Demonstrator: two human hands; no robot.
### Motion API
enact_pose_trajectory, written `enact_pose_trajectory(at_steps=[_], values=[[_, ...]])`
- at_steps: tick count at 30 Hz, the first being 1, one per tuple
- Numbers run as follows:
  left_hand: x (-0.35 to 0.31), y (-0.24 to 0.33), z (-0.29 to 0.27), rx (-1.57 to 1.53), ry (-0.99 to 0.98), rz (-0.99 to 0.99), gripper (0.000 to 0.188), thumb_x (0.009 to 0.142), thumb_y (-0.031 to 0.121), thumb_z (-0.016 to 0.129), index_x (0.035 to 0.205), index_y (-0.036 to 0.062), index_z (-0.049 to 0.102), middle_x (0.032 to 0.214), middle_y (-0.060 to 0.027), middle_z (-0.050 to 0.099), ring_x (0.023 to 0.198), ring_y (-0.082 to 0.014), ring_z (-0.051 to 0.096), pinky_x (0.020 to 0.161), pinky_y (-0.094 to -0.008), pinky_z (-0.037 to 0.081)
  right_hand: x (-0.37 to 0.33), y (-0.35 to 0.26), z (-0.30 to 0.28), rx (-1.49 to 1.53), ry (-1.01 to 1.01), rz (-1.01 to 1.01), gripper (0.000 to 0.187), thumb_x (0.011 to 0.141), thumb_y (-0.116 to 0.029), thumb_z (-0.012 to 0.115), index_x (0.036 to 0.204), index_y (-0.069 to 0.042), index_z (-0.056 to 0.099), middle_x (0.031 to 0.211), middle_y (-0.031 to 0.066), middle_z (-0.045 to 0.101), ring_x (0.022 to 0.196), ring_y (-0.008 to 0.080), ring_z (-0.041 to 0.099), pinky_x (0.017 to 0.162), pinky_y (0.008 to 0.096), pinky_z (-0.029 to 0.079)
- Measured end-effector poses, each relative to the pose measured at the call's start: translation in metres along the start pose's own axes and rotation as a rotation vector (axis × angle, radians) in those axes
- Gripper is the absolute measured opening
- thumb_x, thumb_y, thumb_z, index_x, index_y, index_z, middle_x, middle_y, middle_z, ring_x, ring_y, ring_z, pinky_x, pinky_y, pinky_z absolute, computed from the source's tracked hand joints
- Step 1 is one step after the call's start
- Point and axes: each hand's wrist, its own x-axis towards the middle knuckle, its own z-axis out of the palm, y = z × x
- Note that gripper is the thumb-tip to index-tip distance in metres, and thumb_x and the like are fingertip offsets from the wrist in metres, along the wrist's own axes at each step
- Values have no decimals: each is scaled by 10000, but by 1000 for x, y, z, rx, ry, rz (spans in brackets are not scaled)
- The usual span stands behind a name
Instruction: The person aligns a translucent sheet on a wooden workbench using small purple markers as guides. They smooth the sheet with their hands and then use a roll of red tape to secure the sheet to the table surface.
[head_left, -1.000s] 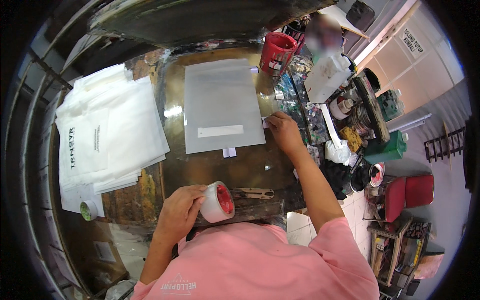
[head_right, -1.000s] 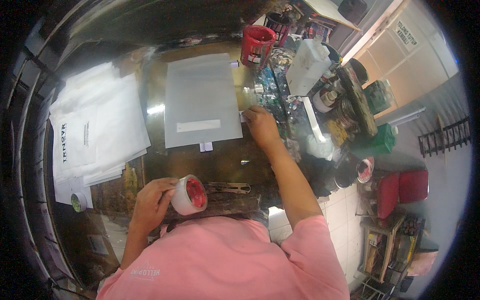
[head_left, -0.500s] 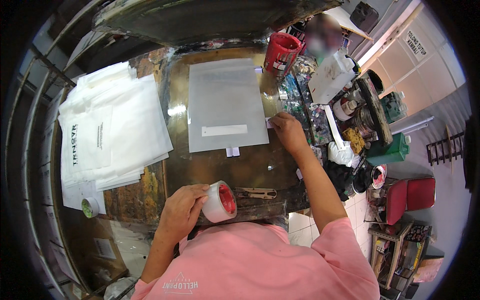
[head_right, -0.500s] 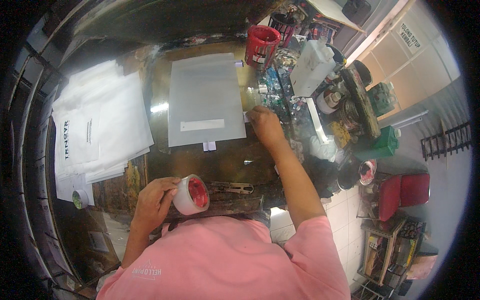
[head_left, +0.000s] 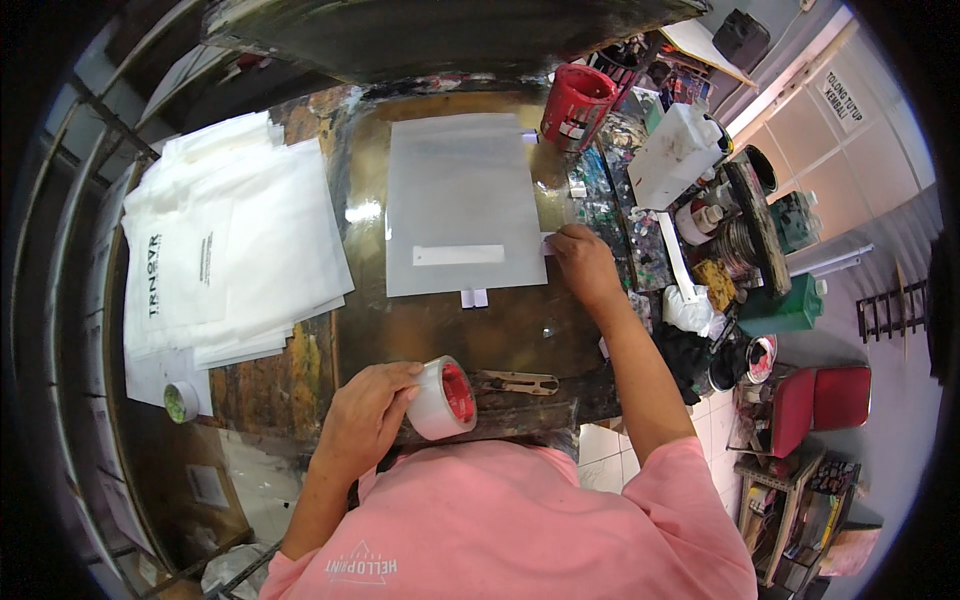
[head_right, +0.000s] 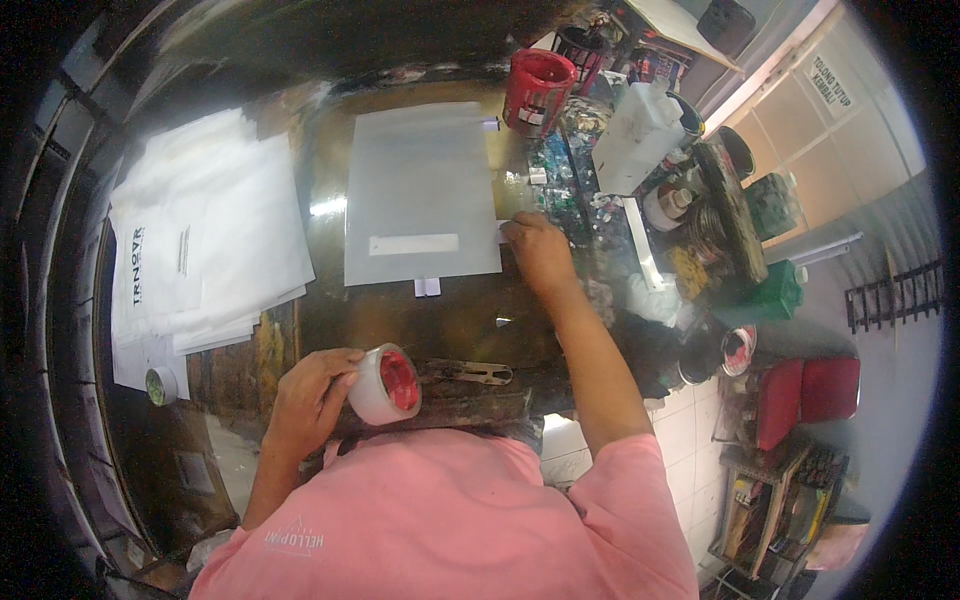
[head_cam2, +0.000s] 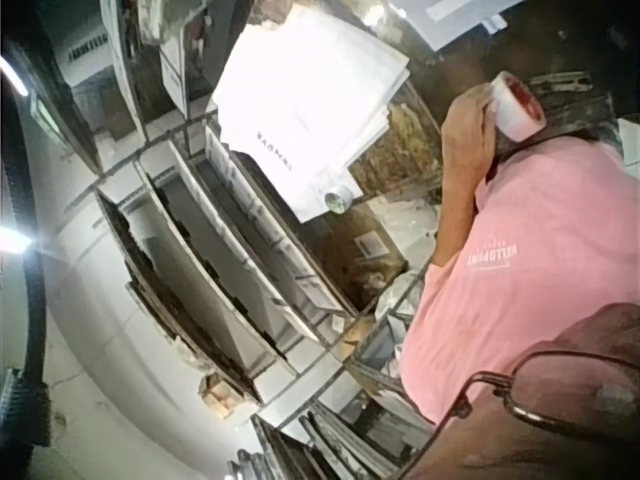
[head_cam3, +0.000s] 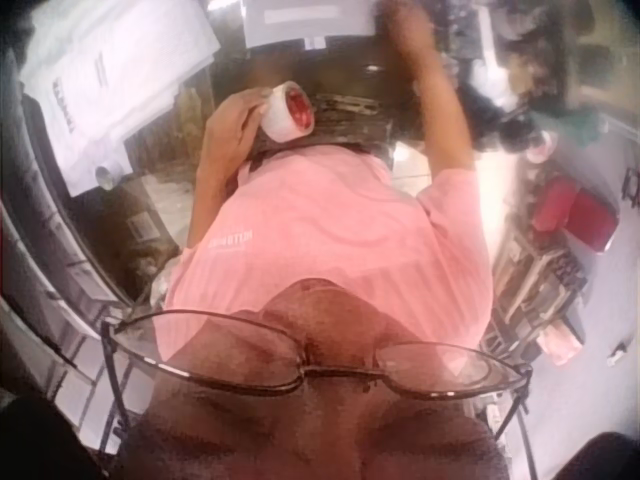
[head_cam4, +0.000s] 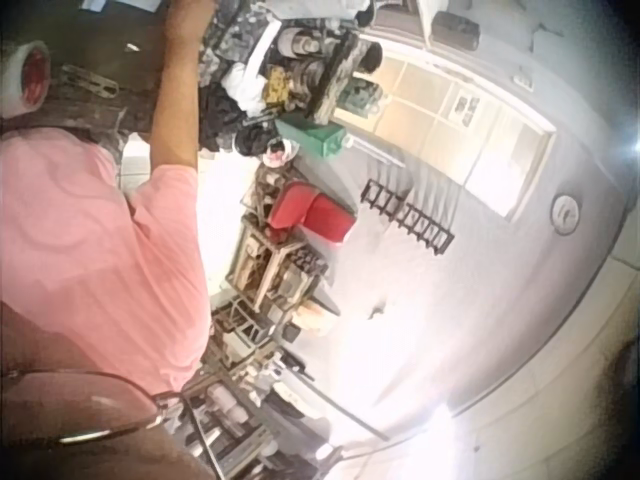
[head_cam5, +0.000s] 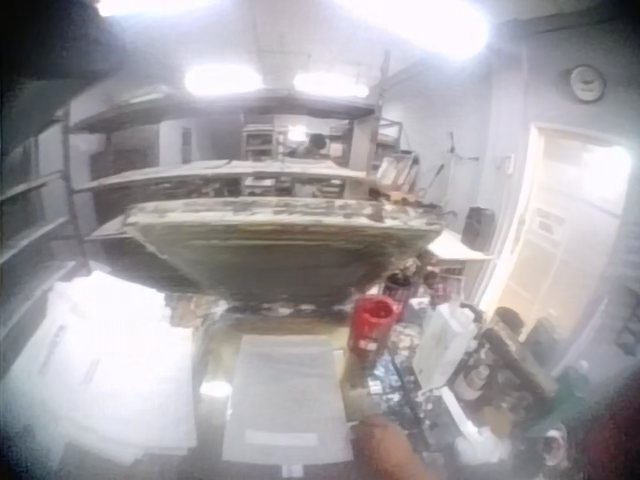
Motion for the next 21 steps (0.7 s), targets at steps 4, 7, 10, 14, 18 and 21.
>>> enact_pose_trajectory(at_steps=[4, 7, 10, 14, 18, 21], values=[[-2, -1, 0, 3, 9, -6, 111, 954, 39, 671, 1056, -3, 657, 1141, -164, 736, 1023, -367, 704, 889, -438, 560, 1, 1, 1, -4, -38, -7, 110, 855, -77, 667, 929, -74, 749, 1014, 111, 716, 989, 345, 690, 843, 451, 577], [-2, -3, -1, 1, 13, 14, 122, 954, 47, 676, 1062, 0, 646, 1140, -158, 731, 1011, -368, 695, 874, -441, 555, 6, 9, 8, -26, -76, 6, 128, 845, -79, 685, 953, -70, 753, 1017, 118, 715, 990, 347, 691, 845, 451, 575], [-1, 1, -3, -6, 11, -3, 94, 952, 31, 668, 1039, -6, 663, 1134, -169, 741, 1034, -365, 710, 898, -438, 561, 16, 17, 11, -61, -80, -1, 161, 845, -81, 698, 994, -64, 755, 1002, 130, 716, 969, 357, 700, 864, 446, 569], [-5, 1, -9, -9, 38, -37, 87, 947, 13, 668, 1031, -9, 671, 1134, -172, 746, 1048, -358, 718, 914, -435, 565, 19, -5, 3, -285, -252, 5, 221, 889, -126, 658, 1081, -87, 760, 1089, 116, 732, 1067, 349, 681, 1006, 478, 512], [-10, -1, -12, -11, 53, -53, 91, 946, 6, 668, 1036, -8, 671, 1136, -168, 747, 1045, -351, 720, 911, -431, 566, 4, -18, -2, -432, -301, -17, 343, 982, -238, 573, 1266, -98, 705, 1278, 127, 706, 1260, 361, 605, 1129, 616, 387], [-13, -3, -15, -16, 64, -36, 95, 947, 7, 666, 1041, -6, 673, 1137, -164, 747, 1045, -350, 719, 914, -428, 565, -18, -36, 2, -431, -234, 33, 467, 1061, -361, 465, 1408, -83, 610, 1429, 152, 629, 1394, 379, 513, 1155, 732, 264]])
